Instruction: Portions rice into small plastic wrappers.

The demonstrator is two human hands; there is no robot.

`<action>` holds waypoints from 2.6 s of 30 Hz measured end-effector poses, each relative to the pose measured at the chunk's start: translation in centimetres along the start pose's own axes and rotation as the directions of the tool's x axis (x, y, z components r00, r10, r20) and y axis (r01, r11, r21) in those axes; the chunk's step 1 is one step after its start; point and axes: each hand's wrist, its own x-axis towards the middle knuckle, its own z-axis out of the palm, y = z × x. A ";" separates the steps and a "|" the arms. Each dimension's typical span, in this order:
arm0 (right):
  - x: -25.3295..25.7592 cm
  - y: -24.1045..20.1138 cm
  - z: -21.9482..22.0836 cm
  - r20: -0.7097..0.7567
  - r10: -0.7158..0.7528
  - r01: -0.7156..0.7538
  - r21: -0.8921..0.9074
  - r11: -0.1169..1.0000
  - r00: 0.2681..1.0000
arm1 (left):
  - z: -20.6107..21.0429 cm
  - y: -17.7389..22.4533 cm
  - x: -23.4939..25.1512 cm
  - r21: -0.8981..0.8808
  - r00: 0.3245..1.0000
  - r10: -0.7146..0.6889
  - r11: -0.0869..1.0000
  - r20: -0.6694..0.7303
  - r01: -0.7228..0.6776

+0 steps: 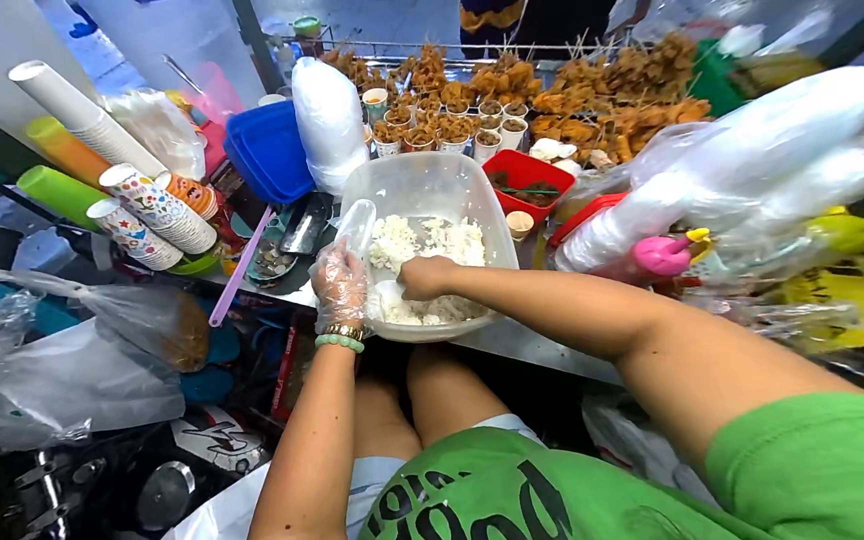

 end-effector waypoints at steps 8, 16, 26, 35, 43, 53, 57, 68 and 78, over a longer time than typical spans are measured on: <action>-0.4 1.2 0.5 0.071 -0.131 0.114 0.204 0.972 0.989 | 0.0 0.0 0.0 0.013 1.000 0.016 1.000 0.007 -0.016; -3.0 5.2 -2.0 0.104 -0.165 0.100 0.457 0.884 0.981 | -0.5 0.1 0.3 -0.030 0.997 0.022 0.999 0.073 -0.020; -7.9 8.3 -7.8 0.009 -0.047 0.039 0.425 0.904 0.999 | -1.8 4.0 0.7 0.022 0.850 0.301 0.939 0.433 -0.344; -7.8 0.4 -9.6 -0.122 0.186 -0.176 0.091 0.980 0.975 | 0.9 6.1 -1.0 -0.067 0.894 0.201 0.979 0.401 -0.190; -7.0 -4.3 -8.2 -0.156 0.094 -0.164 -0.525 0.835 0.983 | 1.6 5.3 0.2 0.020 0.869 -0.127 0.991 0.477 0.134; -7.6 -5.7 -8.2 -0.158 0.115 -0.180 -0.507 0.843 0.981 | 1.4 6.2 -0.3 -0.007 0.825 -0.136 0.986 0.548 0.167; -8.0 -5.8 -9.0 -0.149 0.114 -0.178 -0.543 0.821 0.982 | 0.9 6.3 -0.5 -0.168 0.822 -0.094 0.960 0.562 0.225; -14.8 -5.6 -11.0 -0.412 0.000 -0.163 -0.359 0.919 0.911 | -3.4 8.8 -1.5 -0.337 0.856 -0.029 0.912 0.517 0.235; -10.4 3.7 -3.8 -0.527 0.105 -0.125 -0.002 0.992 0.843 | -1.4 3.1 -0.3 -0.616 0.945 -0.169 0.723 0.279 0.312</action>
